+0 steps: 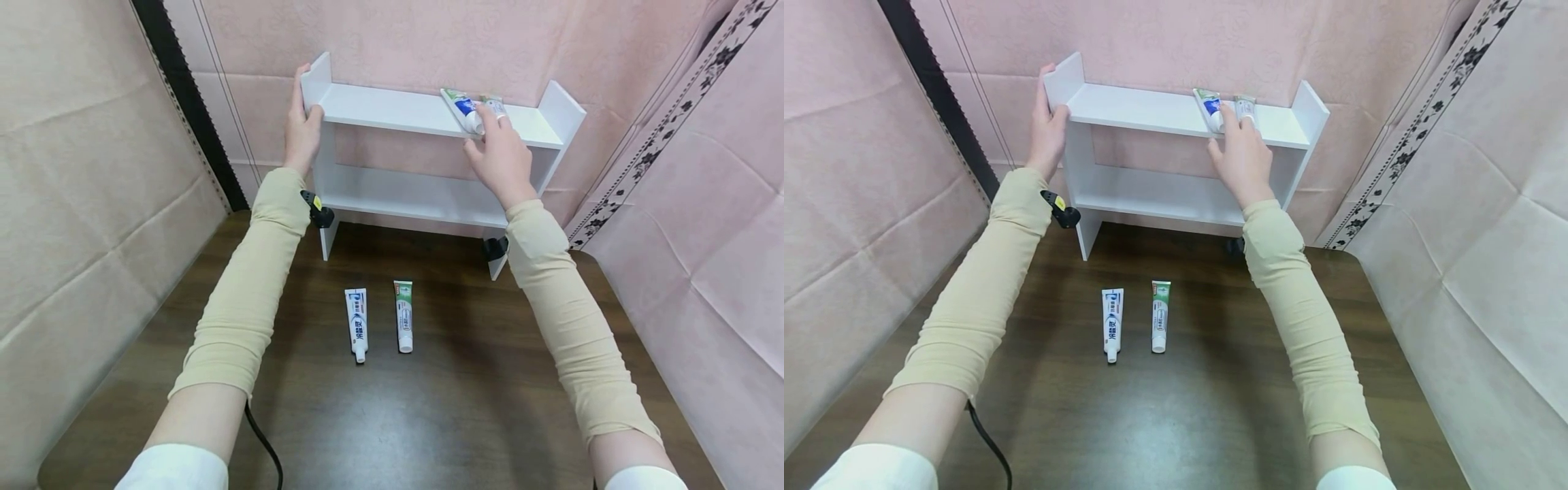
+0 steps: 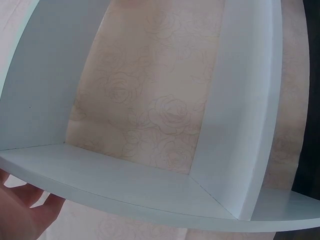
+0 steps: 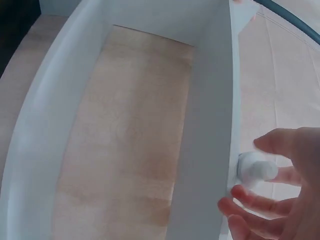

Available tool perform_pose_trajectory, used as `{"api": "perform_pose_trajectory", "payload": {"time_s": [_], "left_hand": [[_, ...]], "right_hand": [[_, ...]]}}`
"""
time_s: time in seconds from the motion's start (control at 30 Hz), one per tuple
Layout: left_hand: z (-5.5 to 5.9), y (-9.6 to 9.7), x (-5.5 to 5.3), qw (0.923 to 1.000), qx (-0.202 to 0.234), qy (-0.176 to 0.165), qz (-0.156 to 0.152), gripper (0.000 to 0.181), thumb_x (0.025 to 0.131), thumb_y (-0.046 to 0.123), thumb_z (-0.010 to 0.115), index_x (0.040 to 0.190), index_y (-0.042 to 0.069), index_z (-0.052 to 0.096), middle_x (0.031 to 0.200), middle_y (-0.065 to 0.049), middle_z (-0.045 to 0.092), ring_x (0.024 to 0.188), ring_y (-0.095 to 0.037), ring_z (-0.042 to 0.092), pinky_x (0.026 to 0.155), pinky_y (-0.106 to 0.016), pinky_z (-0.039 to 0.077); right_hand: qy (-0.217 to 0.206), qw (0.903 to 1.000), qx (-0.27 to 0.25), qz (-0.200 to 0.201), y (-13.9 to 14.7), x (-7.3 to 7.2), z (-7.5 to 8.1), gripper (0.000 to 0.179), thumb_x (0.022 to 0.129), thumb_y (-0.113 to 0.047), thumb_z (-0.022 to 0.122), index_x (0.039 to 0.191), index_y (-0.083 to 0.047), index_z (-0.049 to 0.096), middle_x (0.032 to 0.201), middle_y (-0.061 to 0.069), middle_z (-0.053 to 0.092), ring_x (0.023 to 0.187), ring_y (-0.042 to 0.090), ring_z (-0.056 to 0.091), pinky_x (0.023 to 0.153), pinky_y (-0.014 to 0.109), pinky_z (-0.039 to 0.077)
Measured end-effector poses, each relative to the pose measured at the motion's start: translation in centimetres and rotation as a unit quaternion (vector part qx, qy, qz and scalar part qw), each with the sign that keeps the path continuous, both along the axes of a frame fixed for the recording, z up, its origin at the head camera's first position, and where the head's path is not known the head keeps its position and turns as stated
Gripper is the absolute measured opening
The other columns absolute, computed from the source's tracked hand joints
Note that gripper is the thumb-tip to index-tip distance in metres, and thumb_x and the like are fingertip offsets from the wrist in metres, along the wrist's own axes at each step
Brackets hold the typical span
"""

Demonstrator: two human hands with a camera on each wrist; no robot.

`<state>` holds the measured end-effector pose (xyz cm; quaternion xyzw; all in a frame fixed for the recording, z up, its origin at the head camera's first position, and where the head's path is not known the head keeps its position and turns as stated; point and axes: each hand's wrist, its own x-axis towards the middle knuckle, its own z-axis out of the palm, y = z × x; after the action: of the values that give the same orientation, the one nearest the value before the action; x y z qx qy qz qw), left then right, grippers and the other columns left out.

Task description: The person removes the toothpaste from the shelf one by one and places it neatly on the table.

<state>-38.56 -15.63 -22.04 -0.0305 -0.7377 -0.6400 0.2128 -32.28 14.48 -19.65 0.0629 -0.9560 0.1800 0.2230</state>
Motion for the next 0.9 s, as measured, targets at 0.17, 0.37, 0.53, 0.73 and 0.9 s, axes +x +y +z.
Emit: {"api": "perform_pose_trajectory", "payload": {"time_s": [0.17,0.37,0.53,0.73,0.9], "left_hand": [[-0.5,-0.2,-0.8,1.0000,-0.006,-0.002,0.002,0.063,0.099,0.010,0.034,0.147,0.049,0.025,0.151,0.013,0.038,0.108,-0.009,0.042,0.083,-0.024,0.033],[-0.1,-0.1,-0.2,1.0000,-0.003,-0.001,-0.001,0.064,0.098,0.009,0.033,0.148,0.048,0.025,0.152,0.014,0.036,0.112,-0.008,0.041,0.086,-0.025,0.033],[0.3,0.2,0.6,1.0000,0.000,-0.002,-0.007,0.063,0.099,0.009,0.033,0.149,0.047,0.025,0.154,0.016,0.034,0.118,-0.008,0.039,0.092,-0.025,0.033],[0.1,0.2,0.4,1.0000,0.001,-0.003,-0.007,0.063,0.099,0.011,0.033,0.148,0.048,0.025,0.153,0.017,0.033,0.120,-0.007,0.039,0.095,-0.025,0.033],[0.0,0.1,0.0,1.0000,0.005,-0.001,-0.007,0.063,0.098,0.010,0.033,0.148,0.047,0.025,0.153,0.016,0.034,0.119,-0.007,0.039,0.095,-0.025,0.033]], "right_hand": [[0.012,0.9995,-0.027,-0.010,-0.2,-0.3,0.3,0.052,0.095,-0.048,0.046,0.132,-0.013,0.040,0.126,0.019,0.062,0.104,0.036,0.061,0.080,0.047,0.044],[-0.011,0.9995,-0.012,-0.027,-0.5,-0.8,0.4,0.055,0.097,-0.047,0.042,0.143,-0.017,0.036,0.136,0.017,0.058,0.113,0.038,0.060,0.086,0.050,0.046],[0.006,0.9994,-0.008,-0.032,-0.5,-1.0,0.2,0.048,0.096,-0.041,0.043,0.138,-0.017,0.047,0.134,0.016,0.060,0.114,0.041,0.060,0.088,0.054,0.046],[0.037,0.9987,-0.017,-0.029,-0.4,-0.9,-0.1,0.045,0.094,-0.042,0.047,0.128,-0.014,0.053,0.127,0.018,0.064,0.108,0.042,0.062,0.082,0.054,0.047],[0.046,0.9983,-0.031,-0.019,-0.4,-0.9,-0.4,0.042,0.094,-0.040,0.048,0.125,-0.012,0.053,0.124,0.019,0.064,0.107,0.041,0.062,0.082,0.053,0.047]]}}
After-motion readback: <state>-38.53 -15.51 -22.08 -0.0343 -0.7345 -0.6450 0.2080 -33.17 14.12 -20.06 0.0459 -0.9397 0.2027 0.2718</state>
